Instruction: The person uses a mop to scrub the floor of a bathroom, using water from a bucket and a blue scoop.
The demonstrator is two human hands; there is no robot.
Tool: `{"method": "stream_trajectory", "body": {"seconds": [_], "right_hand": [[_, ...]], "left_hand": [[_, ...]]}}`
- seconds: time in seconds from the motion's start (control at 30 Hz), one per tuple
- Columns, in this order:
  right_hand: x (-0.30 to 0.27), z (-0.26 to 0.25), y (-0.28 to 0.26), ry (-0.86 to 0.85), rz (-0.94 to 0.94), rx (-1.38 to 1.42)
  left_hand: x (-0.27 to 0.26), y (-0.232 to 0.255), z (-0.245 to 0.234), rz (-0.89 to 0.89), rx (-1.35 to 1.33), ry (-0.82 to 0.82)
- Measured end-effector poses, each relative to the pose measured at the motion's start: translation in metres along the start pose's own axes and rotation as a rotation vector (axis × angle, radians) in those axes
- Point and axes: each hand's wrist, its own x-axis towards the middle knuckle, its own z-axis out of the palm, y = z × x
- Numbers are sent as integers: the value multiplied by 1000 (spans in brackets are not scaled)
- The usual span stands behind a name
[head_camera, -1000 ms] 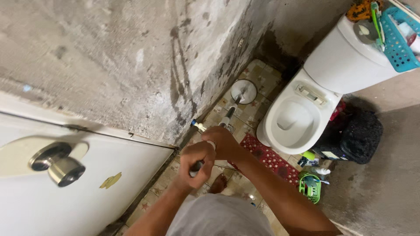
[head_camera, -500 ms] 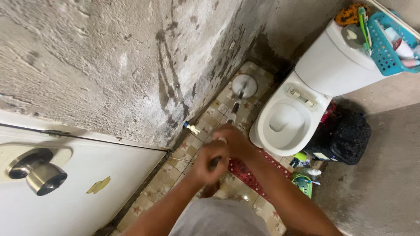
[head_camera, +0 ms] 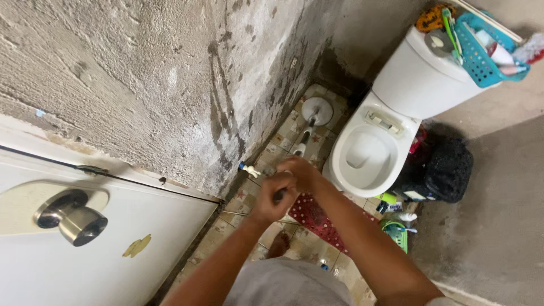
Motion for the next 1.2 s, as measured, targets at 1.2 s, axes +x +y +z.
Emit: {"method": "stream_trajectory", "body": {"seconds": [1.2], "right_hand": [[17,146,-256,73,114,-51]], "left_hand": [[-196,113,-170,223,-179,-166]]}}
